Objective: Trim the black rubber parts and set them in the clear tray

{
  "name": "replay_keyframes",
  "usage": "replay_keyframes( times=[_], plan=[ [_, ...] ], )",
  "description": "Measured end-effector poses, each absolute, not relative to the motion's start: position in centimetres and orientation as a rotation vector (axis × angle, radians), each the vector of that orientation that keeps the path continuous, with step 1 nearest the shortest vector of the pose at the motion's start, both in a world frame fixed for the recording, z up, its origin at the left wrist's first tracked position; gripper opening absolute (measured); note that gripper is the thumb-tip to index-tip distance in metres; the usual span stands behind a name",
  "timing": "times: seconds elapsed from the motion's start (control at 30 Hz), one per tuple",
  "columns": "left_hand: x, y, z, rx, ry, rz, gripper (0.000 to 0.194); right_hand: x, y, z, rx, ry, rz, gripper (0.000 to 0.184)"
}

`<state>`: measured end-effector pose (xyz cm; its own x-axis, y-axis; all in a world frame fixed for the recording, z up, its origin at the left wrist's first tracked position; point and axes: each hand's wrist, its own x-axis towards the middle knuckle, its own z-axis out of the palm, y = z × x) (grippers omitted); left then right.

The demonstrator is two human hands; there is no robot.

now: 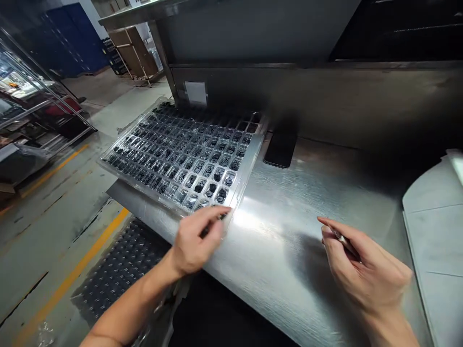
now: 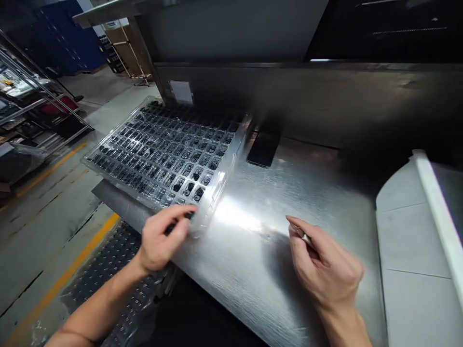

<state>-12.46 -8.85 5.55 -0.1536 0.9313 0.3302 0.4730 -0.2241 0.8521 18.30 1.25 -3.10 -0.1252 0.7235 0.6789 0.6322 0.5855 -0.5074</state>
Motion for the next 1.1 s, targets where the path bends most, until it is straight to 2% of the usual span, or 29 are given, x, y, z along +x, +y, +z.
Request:
replay_keyframes(
  times=[0.13,0.33,0.4,0.5,0.63,0.87,1.1],
  plan=[
    [-17.7,-9.4,6.2,1.610,1.940,1.306,0.029,18.0,1.6,-3.0,-0.988,-1.923,0.051,0.015],
    [-18.9,-8.0,6.9,1.718,1.910,0.943,0.032,17.6,1.7,-2.9,-0.929,-1.975,0.122,0.015],
    [-18.9,-7.9,7.1,1.680,1.890,1.000,0.036,17.5,1.6,-2.8,-0.906,-1.991,0.147,0.018],
    [-18.8,-8.4,7.1,1.462,1.798,1.289,0.037,17.4,1.5,-2.8,-0.901,-2.013,0.184,0.027],
    [-16.1,-9.8,6.7,1.041,1.445,1.554,0.036,17.2,1.2,-2.6,-0.848,-1.991,0.296,0.030],
    [-7.0,-9.4,3.8,0.818,0.958,1.176,0.060,15.9,-0.9,-0.8,-0.698,-1.850,0.659,0.025],
    [-2.8,-4.6,0.2,0.862,0.856,1.053,0.082,15.4,-1.1,-1.6,-0.668,-1.845,0.836,0.031]
  ],
)
